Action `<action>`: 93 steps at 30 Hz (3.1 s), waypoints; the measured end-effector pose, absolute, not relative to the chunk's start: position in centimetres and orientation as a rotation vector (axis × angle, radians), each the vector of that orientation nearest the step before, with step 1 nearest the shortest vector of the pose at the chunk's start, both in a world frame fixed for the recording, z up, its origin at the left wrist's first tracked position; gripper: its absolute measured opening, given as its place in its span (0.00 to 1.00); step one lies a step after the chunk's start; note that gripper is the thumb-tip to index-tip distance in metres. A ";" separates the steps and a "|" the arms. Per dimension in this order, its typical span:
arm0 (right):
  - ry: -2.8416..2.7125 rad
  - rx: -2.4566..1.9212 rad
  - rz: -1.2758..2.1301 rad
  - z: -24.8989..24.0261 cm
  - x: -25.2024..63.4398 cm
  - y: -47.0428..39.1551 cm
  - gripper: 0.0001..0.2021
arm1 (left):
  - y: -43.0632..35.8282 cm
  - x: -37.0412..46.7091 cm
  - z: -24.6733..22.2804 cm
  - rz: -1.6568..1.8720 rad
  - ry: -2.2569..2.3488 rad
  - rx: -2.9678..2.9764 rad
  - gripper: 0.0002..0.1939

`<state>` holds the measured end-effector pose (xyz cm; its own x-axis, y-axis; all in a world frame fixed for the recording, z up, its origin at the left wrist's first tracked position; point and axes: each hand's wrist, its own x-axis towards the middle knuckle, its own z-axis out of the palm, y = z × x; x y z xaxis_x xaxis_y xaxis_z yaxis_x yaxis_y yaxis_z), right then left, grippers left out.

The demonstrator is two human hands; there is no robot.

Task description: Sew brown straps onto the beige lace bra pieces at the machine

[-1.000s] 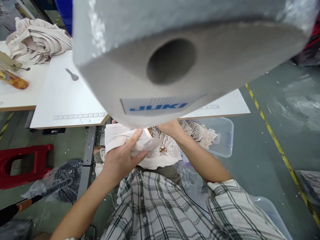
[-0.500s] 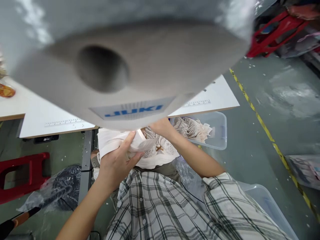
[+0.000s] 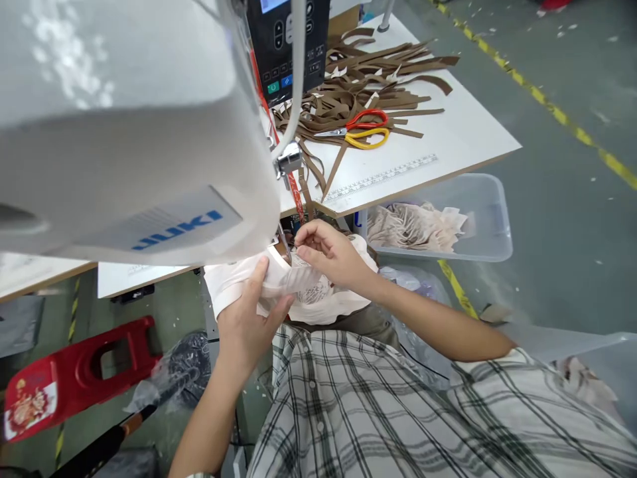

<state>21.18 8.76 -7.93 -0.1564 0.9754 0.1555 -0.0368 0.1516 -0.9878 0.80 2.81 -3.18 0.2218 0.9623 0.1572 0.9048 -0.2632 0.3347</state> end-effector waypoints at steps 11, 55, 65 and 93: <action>-1.488 -0.916 1.169 -7.5 20.8 7.6 0.13 | 2.7 1.3 -2.6 0.470 1.881 2.240 0.33; -1.822 -0.914 1.363 -5.2 25.5 3.3 0.16 | -1.4 2.5 -2.5 0.831 1.148 2.169 0.24; -2.375 -0.969 0.313 -4.4 25.5 2.4 0.09 | 1.8 2.3 -3.9 0.949 0.848 2.705 0.09; -1.652 -1.141 1.317 -4.6 22.2 0.7 0.11 | -3.0 2.9 -8.7 1.181 1.303 2.259 0.51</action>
